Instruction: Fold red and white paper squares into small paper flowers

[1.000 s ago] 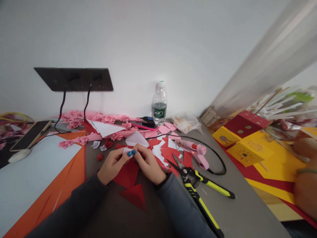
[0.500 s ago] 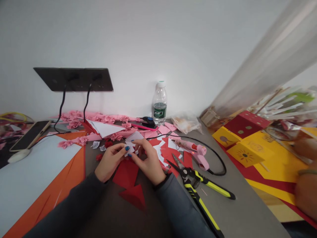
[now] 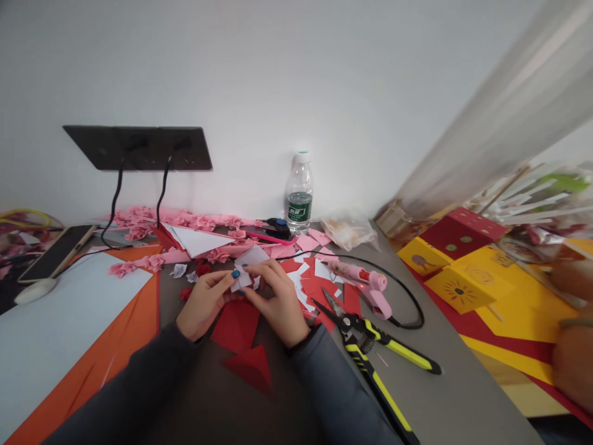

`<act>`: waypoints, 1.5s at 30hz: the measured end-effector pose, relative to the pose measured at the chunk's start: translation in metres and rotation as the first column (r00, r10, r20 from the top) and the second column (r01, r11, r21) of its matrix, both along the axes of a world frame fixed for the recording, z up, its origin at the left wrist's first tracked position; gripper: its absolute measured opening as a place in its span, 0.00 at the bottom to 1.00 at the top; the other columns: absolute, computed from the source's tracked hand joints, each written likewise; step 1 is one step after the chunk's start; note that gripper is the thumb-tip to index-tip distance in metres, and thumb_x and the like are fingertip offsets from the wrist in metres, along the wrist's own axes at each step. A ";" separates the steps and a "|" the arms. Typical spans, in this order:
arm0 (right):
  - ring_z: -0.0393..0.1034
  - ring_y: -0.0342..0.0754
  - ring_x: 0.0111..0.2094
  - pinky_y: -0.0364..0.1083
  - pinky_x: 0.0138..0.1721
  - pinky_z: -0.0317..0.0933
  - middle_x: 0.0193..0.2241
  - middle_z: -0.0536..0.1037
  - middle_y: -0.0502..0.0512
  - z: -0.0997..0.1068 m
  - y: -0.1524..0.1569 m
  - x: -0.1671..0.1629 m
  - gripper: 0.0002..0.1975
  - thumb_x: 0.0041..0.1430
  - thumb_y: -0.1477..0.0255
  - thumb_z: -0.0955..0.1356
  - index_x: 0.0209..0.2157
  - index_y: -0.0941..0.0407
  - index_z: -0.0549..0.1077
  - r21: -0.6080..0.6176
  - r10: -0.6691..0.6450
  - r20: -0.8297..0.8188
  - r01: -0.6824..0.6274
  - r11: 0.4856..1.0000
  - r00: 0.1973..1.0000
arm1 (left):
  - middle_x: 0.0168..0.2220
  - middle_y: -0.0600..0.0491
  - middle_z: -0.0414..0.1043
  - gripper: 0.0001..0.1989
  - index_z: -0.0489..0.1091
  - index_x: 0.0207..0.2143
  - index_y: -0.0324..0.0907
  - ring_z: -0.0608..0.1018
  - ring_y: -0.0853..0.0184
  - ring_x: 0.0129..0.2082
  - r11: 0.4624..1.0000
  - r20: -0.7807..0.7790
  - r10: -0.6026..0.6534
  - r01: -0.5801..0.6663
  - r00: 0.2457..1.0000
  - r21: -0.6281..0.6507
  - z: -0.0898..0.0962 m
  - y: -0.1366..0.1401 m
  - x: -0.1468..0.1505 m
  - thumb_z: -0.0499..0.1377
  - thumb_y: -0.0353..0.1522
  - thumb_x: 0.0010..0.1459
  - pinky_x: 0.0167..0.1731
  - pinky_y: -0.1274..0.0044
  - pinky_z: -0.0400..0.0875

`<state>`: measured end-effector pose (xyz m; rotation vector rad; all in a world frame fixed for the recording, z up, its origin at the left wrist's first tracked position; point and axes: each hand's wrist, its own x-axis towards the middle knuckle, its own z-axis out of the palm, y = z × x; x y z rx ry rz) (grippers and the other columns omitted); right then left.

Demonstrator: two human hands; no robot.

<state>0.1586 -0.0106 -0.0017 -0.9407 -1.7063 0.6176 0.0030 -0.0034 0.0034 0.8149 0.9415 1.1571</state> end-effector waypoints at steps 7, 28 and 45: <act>0.67 0.47 0.31 0.45 0.32 0.63 0.32 0.72 0.53 0.001 0.001 0.000 0.05 0.59 0.74 0.70 0.38 0.53 0.77 -0.028 0.008 -0.015 -0.009 1.000 1.000 | 0.26 0.50 0.78 0.21 0.80 0.30 0.35 0.75 0.69 0.24 1.000 -0.058 -0.004 0.005 0.998 0.018 0.001 0.000 0.000 0.72 0.44 0.40 0.23 0.78 0.75; 0.64 0.47 0.31 0.45 0.33 0.59 0.29 0.70 0.51 0.006 -0.001 0.002 0.06 0.61 0.75 0.67 0.29 0.54 0.69 0.016 -0.068 -0.063 0.069 0.997 0.996 | 0.31 0.50 0.81 0.15 0.80 0.35 0.38 0.78 0.68 0.28 0.975 -0.156 -0.119 0.145 0.981 0.169 0.004 -0.004 -0.003 0.70 0.38 0.47 0.29 0.79 0.77; 0.67 0.46 0.31 0.45 0.33 0.61 0.31 0.73 0.52 0.001 0.001 0.000 0.00 0.60 0.73 0.69 0.34 0.55 0.74 -0.097 0.023 -0.175 -0.040 0.994 0.984 | 0.31 0.49 0.82 0.16 0.80 0.35 0.37 0.82 0.65 0.29 0.988 -0.191 -0.045 0.072 0.981 0.135 -0.001 -0.001 -0.005 0.69 0.40 0.49 0.30 0.79 0.79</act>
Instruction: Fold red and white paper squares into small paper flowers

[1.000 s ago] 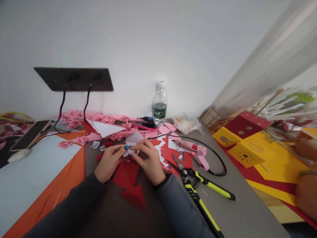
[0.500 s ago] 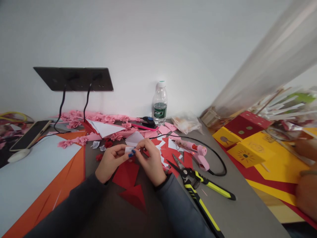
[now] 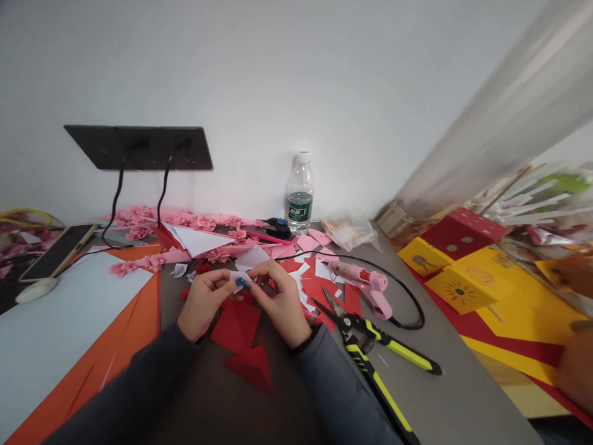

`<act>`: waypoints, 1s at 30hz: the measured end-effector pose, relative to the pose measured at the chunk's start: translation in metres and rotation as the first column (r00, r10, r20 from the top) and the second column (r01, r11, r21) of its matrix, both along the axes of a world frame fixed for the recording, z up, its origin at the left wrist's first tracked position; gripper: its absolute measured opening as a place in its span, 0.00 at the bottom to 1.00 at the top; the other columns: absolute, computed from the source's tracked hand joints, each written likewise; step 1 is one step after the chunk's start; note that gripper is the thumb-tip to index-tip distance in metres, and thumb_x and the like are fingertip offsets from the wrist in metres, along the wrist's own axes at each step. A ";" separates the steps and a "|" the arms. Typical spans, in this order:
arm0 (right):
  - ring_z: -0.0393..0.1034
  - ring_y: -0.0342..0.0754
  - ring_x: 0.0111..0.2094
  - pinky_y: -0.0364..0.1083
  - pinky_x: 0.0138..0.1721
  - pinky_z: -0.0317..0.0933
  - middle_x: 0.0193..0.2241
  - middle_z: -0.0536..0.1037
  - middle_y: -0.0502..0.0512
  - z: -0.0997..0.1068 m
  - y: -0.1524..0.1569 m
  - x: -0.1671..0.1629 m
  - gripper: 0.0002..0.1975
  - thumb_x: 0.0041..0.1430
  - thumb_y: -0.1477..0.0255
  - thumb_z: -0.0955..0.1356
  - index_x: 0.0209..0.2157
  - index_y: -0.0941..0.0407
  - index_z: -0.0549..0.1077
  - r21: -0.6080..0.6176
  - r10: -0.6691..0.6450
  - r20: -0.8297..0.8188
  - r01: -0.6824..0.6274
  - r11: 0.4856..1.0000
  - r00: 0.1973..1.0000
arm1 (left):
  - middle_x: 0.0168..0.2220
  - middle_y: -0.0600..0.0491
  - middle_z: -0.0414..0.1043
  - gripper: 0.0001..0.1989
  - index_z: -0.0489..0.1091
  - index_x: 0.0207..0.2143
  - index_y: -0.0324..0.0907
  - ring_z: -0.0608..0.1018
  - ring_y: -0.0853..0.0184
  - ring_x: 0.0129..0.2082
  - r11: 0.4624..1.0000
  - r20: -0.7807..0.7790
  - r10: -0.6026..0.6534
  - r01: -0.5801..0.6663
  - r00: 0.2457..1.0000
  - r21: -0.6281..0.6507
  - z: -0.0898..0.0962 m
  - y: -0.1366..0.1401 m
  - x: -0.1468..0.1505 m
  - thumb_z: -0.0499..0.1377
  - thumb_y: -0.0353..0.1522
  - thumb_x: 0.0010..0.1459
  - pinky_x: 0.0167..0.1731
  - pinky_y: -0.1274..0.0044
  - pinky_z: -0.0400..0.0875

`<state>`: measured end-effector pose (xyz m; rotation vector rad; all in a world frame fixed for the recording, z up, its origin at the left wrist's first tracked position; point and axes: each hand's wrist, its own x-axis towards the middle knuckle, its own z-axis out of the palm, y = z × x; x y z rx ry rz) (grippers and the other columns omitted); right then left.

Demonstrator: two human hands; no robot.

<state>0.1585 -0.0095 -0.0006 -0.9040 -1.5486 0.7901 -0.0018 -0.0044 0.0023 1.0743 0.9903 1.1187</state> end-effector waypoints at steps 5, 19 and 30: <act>0.69 0.47 0.32 0.45 0.35 0.63 0.29 0.74 0.52 -0.005 0.002 0.001 0.03 0.58 0.73 0.71 0.31 0.55 0.74 -0.011 -0.007 -0.064 0.007 1.000 0.998 | 0.29 0.49 0.82 0.15 0.80 0.35 0.36 0.82 0.66 0.27 0.999 -0.024 -0.025 0.025 0.999 0.021 0.001 -0.001 -0.001 0.68 0.39 0.50 0.30 0.79 0.79; 0.70 0.46 0.31 0.44 0.33 0.64 0.29 0.74 0.52 -0.009 0.003 -0.001 0.08 0.55 0.66 0.73 0.28 0.55 0.74 -0.175 0.037 -0.248 -0.083 0.981 0.968 | 0.27 0.52 0.81 0.12 0.80 0.33 0.37 0.82 0.66 0.26 0.998 -0.037 -0.035 0.037 0.999 0.054 0.006 -0.003 0.000 0.70 0.36 0.47 0.29 0.78 0.78; 0.69 0.45 0.30 0.43 0.32 0.64 0.28 0.73 0.50 -0.008 0.003 -0.003 0.08 0.56 0.65 0.71 0.31 0.55 0.72 -0.240 0.073 -0.249 -0.135 0.961 0.966 | 0.27 0.51 0.81 0.12 0.77 0.31 0.36 0.80 0.68 0.27 0.997 -0.080 -0.014 0.020 0.997 0.081 0.003 -0.001 0.000 0.66 0.37 0.52 0.30 0.81 0.77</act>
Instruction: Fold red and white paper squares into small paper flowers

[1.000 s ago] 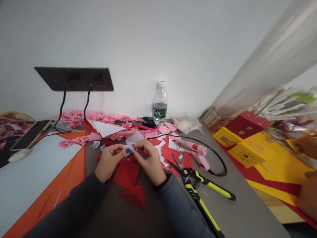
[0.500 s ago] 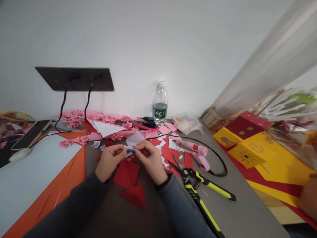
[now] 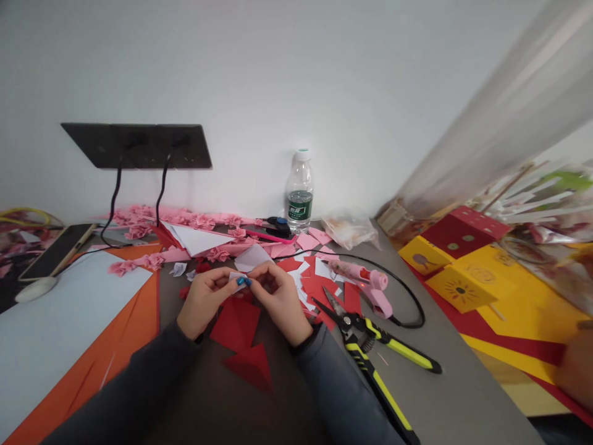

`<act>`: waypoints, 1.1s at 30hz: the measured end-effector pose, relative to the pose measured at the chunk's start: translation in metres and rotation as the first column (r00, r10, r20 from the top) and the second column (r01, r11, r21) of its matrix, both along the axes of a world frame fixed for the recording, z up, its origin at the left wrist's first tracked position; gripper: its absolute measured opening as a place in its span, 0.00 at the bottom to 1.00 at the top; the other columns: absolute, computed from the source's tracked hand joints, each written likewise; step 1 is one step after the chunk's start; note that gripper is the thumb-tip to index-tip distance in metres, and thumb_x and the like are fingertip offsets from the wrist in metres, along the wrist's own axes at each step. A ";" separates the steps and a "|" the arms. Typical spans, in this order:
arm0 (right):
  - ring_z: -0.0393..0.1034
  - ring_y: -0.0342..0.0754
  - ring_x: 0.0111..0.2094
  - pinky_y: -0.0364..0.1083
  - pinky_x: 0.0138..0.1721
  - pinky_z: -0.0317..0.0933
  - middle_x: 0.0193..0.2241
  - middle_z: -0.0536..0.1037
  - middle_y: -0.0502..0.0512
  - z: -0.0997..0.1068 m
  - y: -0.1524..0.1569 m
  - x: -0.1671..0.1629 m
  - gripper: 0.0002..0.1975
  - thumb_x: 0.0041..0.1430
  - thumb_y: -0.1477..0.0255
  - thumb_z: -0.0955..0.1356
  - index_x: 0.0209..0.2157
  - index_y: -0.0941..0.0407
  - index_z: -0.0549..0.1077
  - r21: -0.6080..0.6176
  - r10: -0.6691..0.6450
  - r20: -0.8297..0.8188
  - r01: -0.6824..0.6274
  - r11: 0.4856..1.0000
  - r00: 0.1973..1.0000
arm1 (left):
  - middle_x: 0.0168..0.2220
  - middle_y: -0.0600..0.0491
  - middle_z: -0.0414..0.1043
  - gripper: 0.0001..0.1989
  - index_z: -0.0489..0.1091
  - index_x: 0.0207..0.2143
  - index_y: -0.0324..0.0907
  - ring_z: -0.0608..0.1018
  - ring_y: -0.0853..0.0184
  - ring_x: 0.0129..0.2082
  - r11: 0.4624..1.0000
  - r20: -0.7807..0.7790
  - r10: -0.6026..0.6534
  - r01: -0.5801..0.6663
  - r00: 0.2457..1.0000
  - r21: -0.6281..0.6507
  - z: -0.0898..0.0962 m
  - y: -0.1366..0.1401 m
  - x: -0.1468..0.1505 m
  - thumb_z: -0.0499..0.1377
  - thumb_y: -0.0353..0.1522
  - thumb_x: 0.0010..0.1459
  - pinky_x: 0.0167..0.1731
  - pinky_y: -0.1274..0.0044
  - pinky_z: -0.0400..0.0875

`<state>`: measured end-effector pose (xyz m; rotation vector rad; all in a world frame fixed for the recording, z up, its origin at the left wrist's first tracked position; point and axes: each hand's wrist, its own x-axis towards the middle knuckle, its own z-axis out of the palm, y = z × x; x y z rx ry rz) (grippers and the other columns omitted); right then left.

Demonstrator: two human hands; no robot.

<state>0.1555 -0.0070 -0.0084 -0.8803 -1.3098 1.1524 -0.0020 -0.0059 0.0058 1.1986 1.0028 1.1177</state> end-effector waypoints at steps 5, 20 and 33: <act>0.68 0.45 0.28 0.44 0.30 0.64 0.27 0.72 0.49 0.002 -0.001 0.001 0.11 0.57 0.62 0.70 0.32 0.55 0.70 -0.065 0.029 0.066 -0.025 0.998 0.997 | 0.29 0.52 0.81 0.11 0.73 0.34 0.37 0.81 0.67 0.29 0.999 -0.042 -0.035 0.037 0.999 0.040 0.004 -0.001 0.001 0.64 0.37 0.54 0.32 0.78 0.77; 0.66 0.44 0.25 0.45 0.30 0.61 0.23 0.69 0.48 0.012 -0.004 0.000 0.15 0.62 0.59 0.67 0.29 0.55 0.65 -0.062 0.184 0.089 -0.179 0.982 0.979 | 0.25 0.55 0.75 0.09 0.69 0.39 0.41 0.78 0.68 0.23 0.979 -0.187 -0.066 0.100 0.980 0.178 0.002 -0.005 0.000 0.55 0.38 0.63 0.26 0.79 0.74; 0.62 0.45 0.27 0.44 0.31 0.59 0.25 0.67 0.48 0.017 -0.006 0.002 0.16 0.64 0.58 0.64 0.28 0.53 0.63 -0.017 0.239 0.113 -0.239 0.971 0.964 | 0.26 0.56 0.74 0.10 0.66 0.47 0.43 0.78 0.68 0.25 0.943 -0.291 0.019 0.080 0.956 0.324 0.002 -0.006 -0.005 0.53 0.35 0.65 0.28 0.80 0.73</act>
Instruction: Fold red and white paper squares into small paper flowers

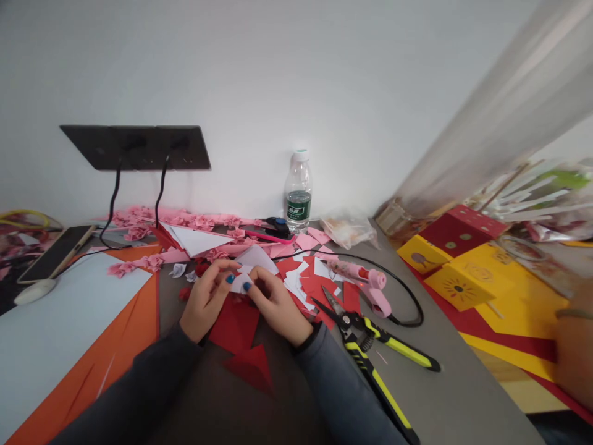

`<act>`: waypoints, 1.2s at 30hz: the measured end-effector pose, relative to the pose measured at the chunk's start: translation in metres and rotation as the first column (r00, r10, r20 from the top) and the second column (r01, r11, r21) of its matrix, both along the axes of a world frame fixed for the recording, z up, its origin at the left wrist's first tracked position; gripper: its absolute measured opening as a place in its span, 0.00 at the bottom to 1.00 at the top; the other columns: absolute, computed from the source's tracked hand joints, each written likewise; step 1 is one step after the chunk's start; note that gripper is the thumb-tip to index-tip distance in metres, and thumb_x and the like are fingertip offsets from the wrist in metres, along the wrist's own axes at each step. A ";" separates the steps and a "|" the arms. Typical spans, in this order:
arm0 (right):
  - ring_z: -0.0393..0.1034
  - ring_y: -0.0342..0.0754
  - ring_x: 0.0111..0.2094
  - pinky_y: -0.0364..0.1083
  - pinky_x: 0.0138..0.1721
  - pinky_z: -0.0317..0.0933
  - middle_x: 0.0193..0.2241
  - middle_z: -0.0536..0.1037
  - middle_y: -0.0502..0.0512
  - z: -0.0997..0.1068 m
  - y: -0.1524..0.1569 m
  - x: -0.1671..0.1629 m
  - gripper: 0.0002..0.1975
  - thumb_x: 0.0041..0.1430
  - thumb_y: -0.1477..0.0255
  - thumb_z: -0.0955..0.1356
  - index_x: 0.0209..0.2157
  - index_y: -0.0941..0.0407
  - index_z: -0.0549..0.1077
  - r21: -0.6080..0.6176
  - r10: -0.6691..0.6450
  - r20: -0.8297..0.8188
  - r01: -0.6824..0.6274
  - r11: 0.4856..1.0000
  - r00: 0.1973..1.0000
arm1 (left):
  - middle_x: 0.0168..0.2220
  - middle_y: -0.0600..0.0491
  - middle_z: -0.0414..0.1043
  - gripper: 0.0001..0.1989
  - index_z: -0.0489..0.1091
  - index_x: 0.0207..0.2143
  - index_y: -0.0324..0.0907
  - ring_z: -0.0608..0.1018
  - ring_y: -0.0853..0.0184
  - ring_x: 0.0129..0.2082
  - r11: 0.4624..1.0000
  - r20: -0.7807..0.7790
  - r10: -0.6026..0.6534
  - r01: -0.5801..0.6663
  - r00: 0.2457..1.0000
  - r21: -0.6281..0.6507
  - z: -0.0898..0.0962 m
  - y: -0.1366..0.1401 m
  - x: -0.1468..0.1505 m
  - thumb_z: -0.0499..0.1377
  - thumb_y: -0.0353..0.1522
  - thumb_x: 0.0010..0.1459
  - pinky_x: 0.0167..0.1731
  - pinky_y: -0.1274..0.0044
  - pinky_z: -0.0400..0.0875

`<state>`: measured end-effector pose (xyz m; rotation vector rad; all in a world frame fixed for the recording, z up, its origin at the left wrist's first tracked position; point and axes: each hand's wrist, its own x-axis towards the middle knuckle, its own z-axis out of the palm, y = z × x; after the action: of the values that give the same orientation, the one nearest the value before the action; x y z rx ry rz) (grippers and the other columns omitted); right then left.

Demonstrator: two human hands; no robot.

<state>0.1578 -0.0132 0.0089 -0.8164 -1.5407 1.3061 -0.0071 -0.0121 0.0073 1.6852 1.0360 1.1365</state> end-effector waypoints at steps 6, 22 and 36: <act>0.54 0.43 0.26 0.42 0.28 0.54 0.25 0.60 0.46 -0.004 0.001 0.001 0.16 0.63 0.58 0.65 0.27 0.54 0.61 0.010 -0.153 -0.037 0.153 0.988 0.988 | 0.36 0.53 0.75 0.08 0.68 0.38 0.43 0.78 0.66 0.35 0.971 -0.111 0.122 -0.096 0.986 0.217 -0.002 0.003 0.000 0.63 0.30 0.56 0.37 0.78 0.73; 0.56 0.44 0.27 0.43 0.29 0.55 0.25 0.61 0.47 -0.004 0.001 0.000 0.16 0.62 0.57 0.65 0.28 0.54 0.62 0.057 -0.160 0.000 0.160 0.986 0.987 | 0.35 0.52 0.79 0.06 0.74 0.37 0.42 0.78 0.69 0.28 0.962 -0.132 0.173 -0.139 0.976 0.233 0.000 0.002 -0.003 0.63 0.32 0.57 0.34 0.78 0.74; 0.60 0.44 0.27 0.43 0.28 0.58 0.27 0.64 0.48 -0.008 -0.001 -0.002 0.14 0.63 0.59 0.65 0.30 0.54 0.65 0.053 -0.144 0.020 0.143 0.988 0.989 | 0.31 0.53 0.79 0.02 0.76 0.32 0.43 0.80 0.66 0.32 0.919 -0.114 0.210 -0.156 0.971 0.362 0.005 0.002 -0.003 0.63 0.31 0.58 0.36 0.78 0.74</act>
<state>0.1561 -0.0140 0.0008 -0.8956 -1.4990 1.1511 -0.0101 -0.0104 0.0123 2.0124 1.1572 1.3983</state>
